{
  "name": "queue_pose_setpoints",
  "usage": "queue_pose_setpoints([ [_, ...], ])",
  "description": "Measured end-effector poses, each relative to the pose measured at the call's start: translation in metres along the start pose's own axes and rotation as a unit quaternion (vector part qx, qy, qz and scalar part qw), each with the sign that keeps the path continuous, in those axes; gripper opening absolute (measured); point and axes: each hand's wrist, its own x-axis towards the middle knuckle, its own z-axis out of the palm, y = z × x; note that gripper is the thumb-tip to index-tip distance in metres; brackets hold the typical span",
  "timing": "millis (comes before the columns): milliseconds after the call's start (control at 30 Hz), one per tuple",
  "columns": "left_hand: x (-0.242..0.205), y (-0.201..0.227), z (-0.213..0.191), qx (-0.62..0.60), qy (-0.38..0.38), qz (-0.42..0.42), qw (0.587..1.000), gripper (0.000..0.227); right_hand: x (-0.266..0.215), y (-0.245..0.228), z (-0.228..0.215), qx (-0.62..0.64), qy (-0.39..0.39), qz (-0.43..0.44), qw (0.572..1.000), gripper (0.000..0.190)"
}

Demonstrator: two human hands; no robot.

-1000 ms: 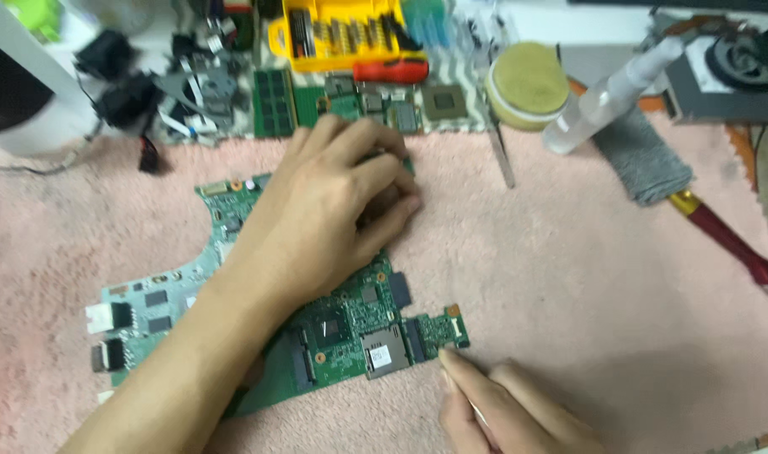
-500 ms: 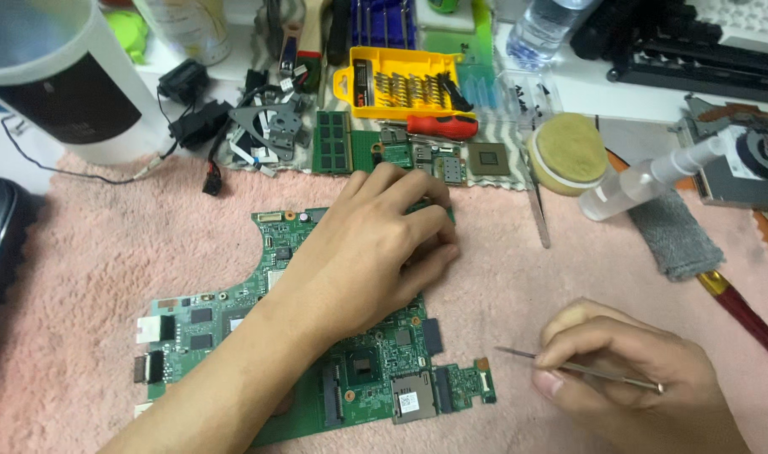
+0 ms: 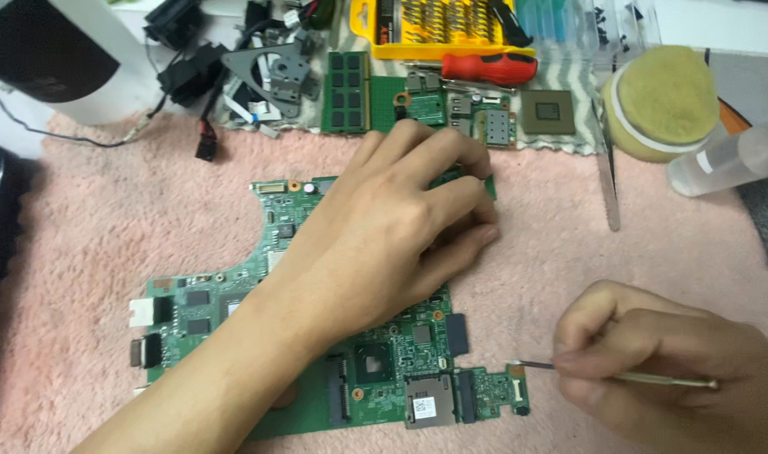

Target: The person uses a small metal tool to probe and adjust components on a green circuit board. The hands repeatedly touch and manipulate small areas near connectors and chips while the board remains on a pink cloth.

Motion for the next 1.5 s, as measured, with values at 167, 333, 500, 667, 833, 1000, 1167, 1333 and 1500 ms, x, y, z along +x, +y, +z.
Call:
queue_pose_setpoints([
  [167, 0.001, 0.001, -0.003, -0.014, -0.012, -0.004, 1.000, 0.014, -0.002, -0.005, 0.009, -0.029, 0.032, 0.015, 0.999, 0.016],
  [333, 0.001, 0.001, -0.003, -0.009, -0.014, -0.002, 1.000, 0.015, 0.002, -0.022, 0.010, -0.071, 0.023, 0.018, 0.997, 0.030],
  [500, 0.000, 0.000, -0.003, 0.001, -0.010, 0.007, 1.000, 0.013, -0.007, -0.004, -0.002, -0.064, -0.107, -0.040, 0.991, 0.011],
  [667, -0.001, 0.000, -0.003, -0.003, -0.012, 0.005, 1.000, 0.014, -0.001, -0.014, 0.005, -0.134, -0.102, -0.071, 0.983, 0.012],
  [833, -0.001, 0.000, -0.002, -0.001, -0.007, 0.009, 1.000, 0.014, -0.001, -0.025, 0.020, -0.159, -0.034, -0.017, 0.987, 0.022],
  [1000, -0.001, -0.001, -0.001, 0.001, -0.002, 0.009, 1.000, 0.015, -0.002, -0.020, 0.018, -0.167, -0.047, -0.025, 0.985, 0.020],
  [1167, -0.003, -0.002, 0.000, -0.001, 0.008, 0.012, 1.000, 0.017, 0.003, -0.027, 0.021, -0.157, -0.034, -0.039, 0.986, 0.023],
  [1333, -0.003, -0.002, 0.001, -0.001, 0.008, 0.013, 1.000, 0.016, 0.000, -0.025, 0.022, -0.163, -0.045, -0.050, 0.984, 0.022],
  [1500, -0.002, -0.003, 0.001, 0.003, 0.011, 0.015, 1.000, 0.017, 0.002, -0.034, 0.030, -0.165, 0.011, -0.030, 0.986, 0.027],
])
